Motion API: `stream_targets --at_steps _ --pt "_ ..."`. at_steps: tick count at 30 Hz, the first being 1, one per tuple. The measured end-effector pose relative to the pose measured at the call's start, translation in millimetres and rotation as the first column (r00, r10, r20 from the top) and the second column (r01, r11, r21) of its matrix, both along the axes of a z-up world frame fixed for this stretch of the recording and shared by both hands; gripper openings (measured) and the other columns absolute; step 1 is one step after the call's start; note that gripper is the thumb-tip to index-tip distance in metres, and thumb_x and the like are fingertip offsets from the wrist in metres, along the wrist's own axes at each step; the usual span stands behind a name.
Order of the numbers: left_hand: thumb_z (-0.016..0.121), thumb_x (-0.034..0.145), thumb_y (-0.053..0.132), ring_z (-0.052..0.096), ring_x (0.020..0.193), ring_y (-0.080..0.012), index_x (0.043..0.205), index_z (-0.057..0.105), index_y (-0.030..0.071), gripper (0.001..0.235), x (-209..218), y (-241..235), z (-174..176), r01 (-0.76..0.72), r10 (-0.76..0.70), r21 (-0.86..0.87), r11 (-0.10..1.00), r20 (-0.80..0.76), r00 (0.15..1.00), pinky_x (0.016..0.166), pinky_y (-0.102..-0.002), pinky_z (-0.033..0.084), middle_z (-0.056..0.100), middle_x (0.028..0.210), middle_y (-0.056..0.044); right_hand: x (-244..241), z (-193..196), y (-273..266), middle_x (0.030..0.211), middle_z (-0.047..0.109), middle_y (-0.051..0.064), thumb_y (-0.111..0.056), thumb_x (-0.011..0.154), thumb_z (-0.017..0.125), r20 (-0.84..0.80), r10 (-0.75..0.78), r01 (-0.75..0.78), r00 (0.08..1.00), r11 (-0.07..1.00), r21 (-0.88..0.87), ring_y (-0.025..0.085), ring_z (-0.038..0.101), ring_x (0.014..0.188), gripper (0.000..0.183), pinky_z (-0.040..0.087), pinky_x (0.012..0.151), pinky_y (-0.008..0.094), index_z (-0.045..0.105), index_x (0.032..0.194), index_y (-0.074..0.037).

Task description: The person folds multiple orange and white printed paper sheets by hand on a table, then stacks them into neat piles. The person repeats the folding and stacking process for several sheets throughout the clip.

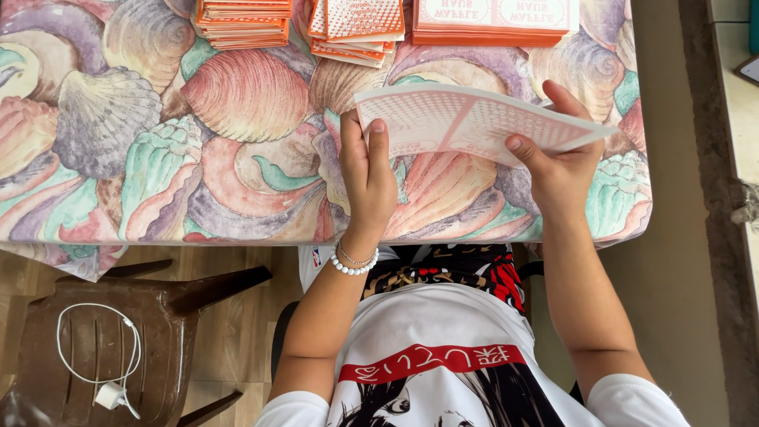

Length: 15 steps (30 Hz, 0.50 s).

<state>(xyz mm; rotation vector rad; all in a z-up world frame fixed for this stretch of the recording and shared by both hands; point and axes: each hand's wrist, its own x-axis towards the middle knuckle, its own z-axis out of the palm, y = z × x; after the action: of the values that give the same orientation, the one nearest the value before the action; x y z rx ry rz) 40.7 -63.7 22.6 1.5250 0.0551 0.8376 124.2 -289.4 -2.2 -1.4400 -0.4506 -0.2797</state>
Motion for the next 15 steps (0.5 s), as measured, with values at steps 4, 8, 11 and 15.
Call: stream_targets --at_steps 4,8,11,15 --pt "0.041 0.113 0.025 0.059 0.102 -0.0147 0.117 0.055 0.007 0.023 -1 -2 2 -0.01 0.01 0.016 1.0 -0.014 1.0 0.094 -0.04 0.05 0.061 0.098 -0.009 1 -3 0 0.1 0.07 0.01 -0.004 0.08 0.095 -0.028 -0.014 0.015 1.0 1.0 0.024 0.011 0.068 0.094 0.073 0.057 0.091 0.028 0.058 0.142 0.003" --pt "0.041 0.113 0.025 0.056 0.101 -0.0129 0.114 0.054 0.006 0.023 -1 -3 -4 -0.022 0.022 0.005 1.0 -0.009 1.0 0.092 -0.04 0.051 0.059 0.095 -0.009 1 -5 -5 0.097 0.068 0.007 -0.006 0.08 0.095 -0.02 -0.023 0.022 1.0 1.0 -0.009 0.01 0.068 0.093 0.07 0.057 0.092 0.028 0.06 0.139 0.003" --pt "0.041 0.113 0.025 0.055 0.099 -0.0121 0.114 0.054 0.006 0.022 -3 -5 11 -0.028 0.028 0.004 1.0 -0.004 1.0 0.09 -0.039 0.051 0.058 0.094 -0.008 -1 0 -2 0.097 0.068 0.005 -0.008 0.081 0.095 -0.014 -0.022 0.021 1.0 0.999 -0.037 0.009 0.066 0.094 0.062 0.056 0.093 0.028 0.063 0.133 0.001" --pt "0.042 0.113 0.026 0.056 0.096 -0.0108 0.114 0.054 0.008 0.022 -2 -7 6 -0.037 0.037 0.003 0.999 -0.007 0.999 0.089 -0.037 0.051 0.058 0.093 -0.005 9 -19 -10 0.096 0.069 0.01 0.0 0.08 0.096 -0.02 -0.026 0.025 0.999 0.998 -0.063 0.014 0.068 0.089 0.055 0.059 0.087 0.031 0.067 0.125 0.005"
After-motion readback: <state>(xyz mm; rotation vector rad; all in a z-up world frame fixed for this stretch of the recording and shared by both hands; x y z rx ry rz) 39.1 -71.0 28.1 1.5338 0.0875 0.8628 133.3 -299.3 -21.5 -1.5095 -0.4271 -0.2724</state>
